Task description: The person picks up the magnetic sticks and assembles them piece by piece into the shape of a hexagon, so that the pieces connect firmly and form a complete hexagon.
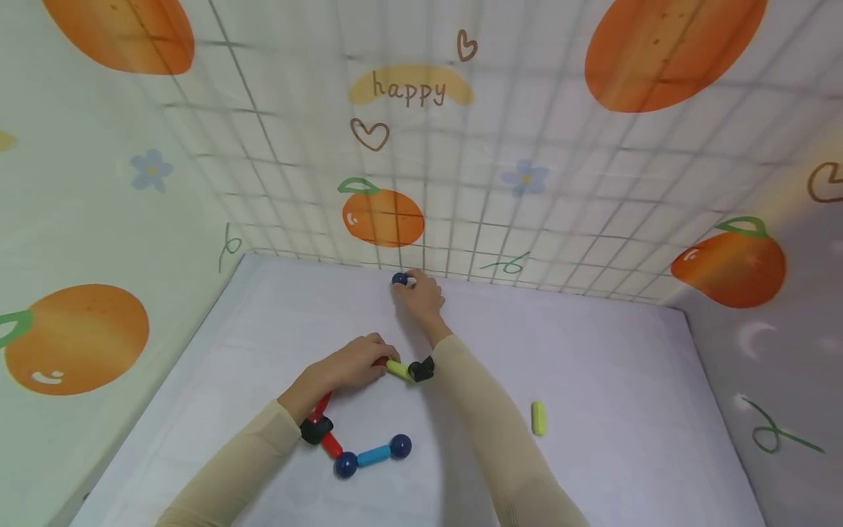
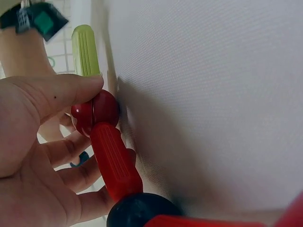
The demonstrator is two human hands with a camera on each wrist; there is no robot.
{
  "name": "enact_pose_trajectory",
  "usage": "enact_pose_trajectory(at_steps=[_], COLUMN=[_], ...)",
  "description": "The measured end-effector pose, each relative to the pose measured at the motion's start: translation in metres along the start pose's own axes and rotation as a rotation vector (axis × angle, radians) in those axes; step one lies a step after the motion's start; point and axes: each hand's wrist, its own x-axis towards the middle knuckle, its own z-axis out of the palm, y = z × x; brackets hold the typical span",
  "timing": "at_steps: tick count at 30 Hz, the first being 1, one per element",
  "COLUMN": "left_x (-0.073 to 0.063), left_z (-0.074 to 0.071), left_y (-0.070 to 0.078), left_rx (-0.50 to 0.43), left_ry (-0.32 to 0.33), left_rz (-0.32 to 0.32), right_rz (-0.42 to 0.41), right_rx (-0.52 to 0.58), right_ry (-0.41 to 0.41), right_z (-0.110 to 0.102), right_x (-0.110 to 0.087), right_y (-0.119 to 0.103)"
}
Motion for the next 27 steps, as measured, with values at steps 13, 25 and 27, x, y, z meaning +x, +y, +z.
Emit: enact_pose_trajectory(at_steps=[13,25,27], left_x=[0.004,0.004,0.004], left_z=[0.0,-0.001,-0.001], left_y=[-0.004,-0.004,-0.003], left_rx=[-0.049,-0.09,-0.091], left_ry=[-0.034,-0.051,-0.049], left_rz=[-0.033,-0.057,-0.055], right_rz=[-0.223,-0.243,-0.24], right_rx=[0.021,0.058,0.065], right_ry=[-0.057,-0.077,-0.085], right_z=[-0.056,-0.088,-0.09], right_x=[-0.043,-0.11,-0.122], right_y=[0.01,0.022,0.025])
